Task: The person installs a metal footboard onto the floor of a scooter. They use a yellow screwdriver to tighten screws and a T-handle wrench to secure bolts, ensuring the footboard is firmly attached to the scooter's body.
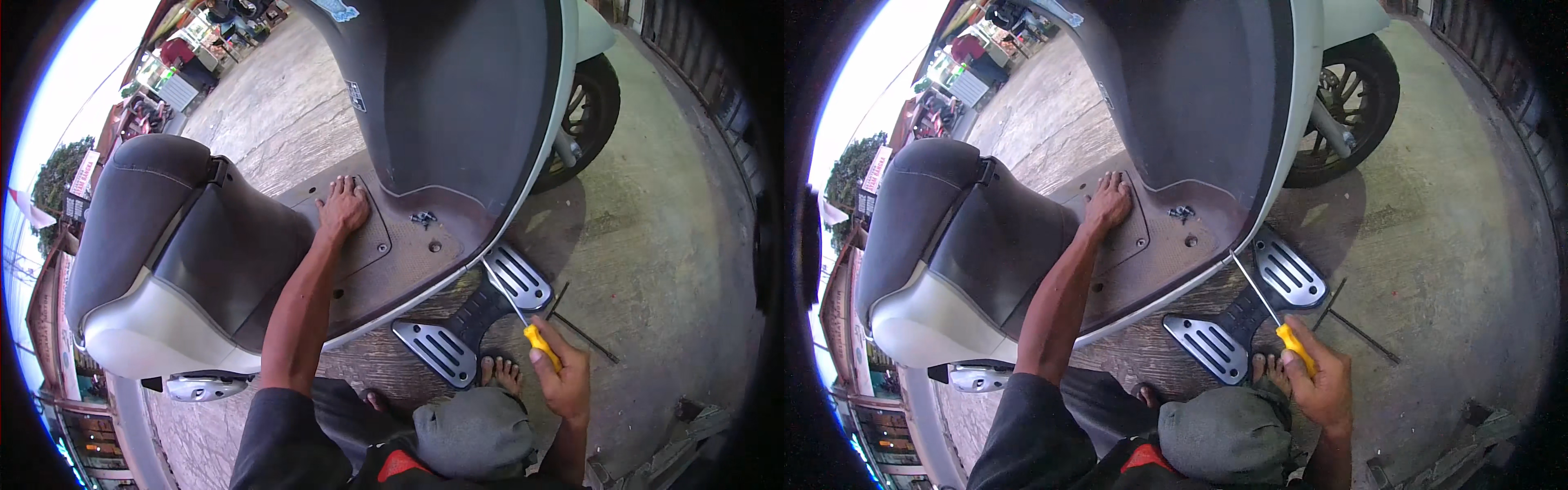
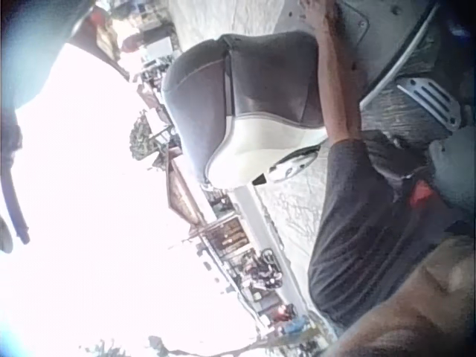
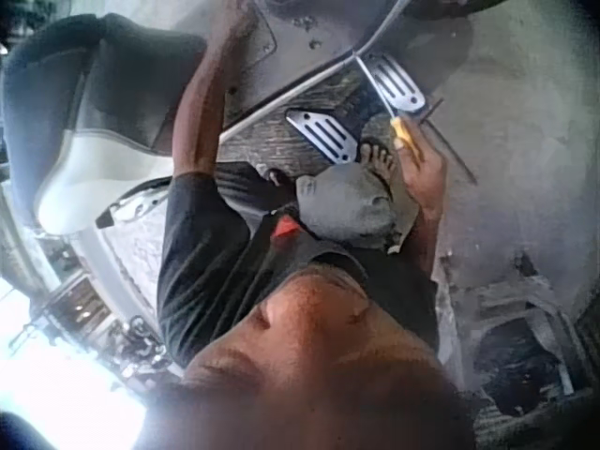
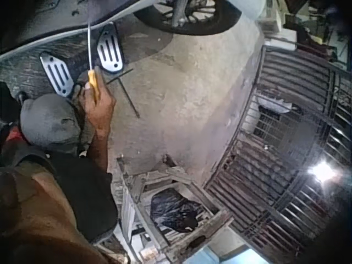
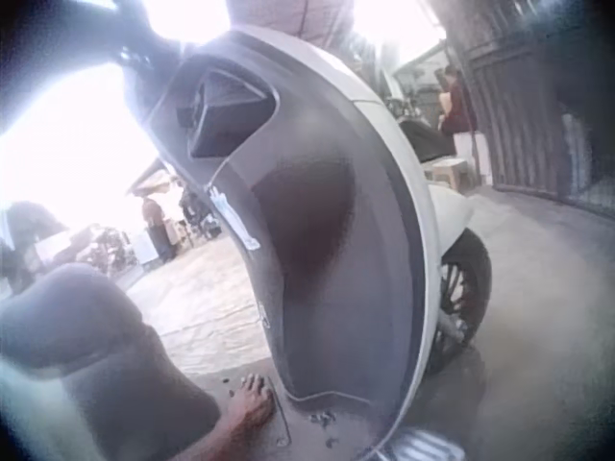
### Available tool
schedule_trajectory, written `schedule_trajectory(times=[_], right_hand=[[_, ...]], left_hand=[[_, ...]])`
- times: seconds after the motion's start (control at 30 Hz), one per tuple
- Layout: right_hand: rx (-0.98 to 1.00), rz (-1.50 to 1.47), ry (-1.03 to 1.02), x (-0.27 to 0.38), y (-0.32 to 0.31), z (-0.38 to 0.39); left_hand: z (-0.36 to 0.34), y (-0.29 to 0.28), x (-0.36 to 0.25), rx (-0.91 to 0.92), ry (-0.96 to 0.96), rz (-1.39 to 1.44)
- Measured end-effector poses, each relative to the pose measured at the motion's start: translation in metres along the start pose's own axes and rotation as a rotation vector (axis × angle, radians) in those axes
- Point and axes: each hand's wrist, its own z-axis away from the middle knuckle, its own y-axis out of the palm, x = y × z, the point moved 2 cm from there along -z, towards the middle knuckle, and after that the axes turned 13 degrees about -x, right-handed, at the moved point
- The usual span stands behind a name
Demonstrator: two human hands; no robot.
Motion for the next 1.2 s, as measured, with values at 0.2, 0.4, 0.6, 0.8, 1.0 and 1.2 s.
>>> schedule_trajectory(times=[0.2, 0.4, 0.6, 0.8, 1.0, 1.2], right_hand=[[0.026, 0.046, 0.012, -0.012, -0.002, 0.008], [0.014, 0.121, -0.088, -0.007, 0.007, -0.009], [0.028, 0.126, -0.195, 0.014, 0.024, -0.007], [0.016, 0.301, -0.298, 0.037, 0.024, -0.020], [-0.011, 0.374, -0.397, 0.058, 0.035, -0.039], [0.009, 0.410, -0.408, 0.066, 0.044, -0.039]], left_hand=[[0.039, -0.009, 0.006, -0.137, 0.198, 0.236], [0.130, -0.057, -0.073, -0.252, 0.316, 0.620], [0.133, -0.038, -0.098, -0.327, 0.241, 0.401], [0.140, -0.049, -0.086, -0.166, 0.284, 0.824], [0.149, -0.056, -0.071, -0.085, 0.362, 1.098], [0.154, -0.059, -0.063, -0.070, 0.343, 1.095]])
